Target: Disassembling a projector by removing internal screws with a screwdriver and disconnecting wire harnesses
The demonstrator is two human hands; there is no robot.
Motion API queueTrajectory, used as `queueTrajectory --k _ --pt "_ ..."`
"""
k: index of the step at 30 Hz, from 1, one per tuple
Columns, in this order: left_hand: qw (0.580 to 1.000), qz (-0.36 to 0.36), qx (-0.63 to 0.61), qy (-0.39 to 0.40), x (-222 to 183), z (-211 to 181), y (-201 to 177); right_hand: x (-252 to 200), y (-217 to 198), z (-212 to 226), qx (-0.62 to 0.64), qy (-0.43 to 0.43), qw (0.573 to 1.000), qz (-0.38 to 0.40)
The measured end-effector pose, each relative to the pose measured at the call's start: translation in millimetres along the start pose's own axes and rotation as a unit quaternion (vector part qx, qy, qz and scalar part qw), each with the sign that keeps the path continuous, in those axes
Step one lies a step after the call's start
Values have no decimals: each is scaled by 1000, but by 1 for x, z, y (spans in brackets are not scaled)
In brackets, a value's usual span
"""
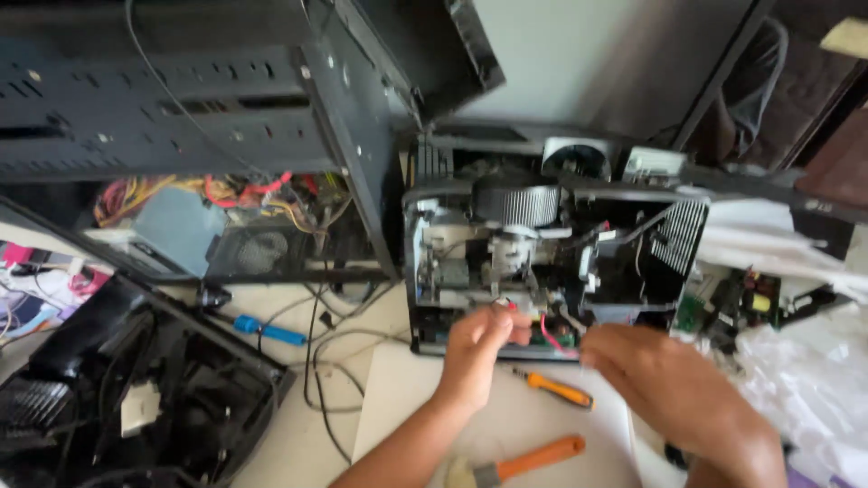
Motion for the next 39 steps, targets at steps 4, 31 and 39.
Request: queueTrajectory --k 4,31,39 --pt "991 -20 -131 -16 3 7 -4 -9 -13 1 -8 -20 998 -59" --pt "986 25 133 101 -24 -38 -76 -1 124 -12 444 7 876 -187" --pt "974 51 169 141 -19 -35 -92 -4 137 -17 484 -27 825 -291"
Point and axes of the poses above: each hand's wrist, its own x-axis towards the middle knuckle, its own y-axis out of the palm, z = x × y, the point moved 5 cm from there along x, towards the middle knuckle
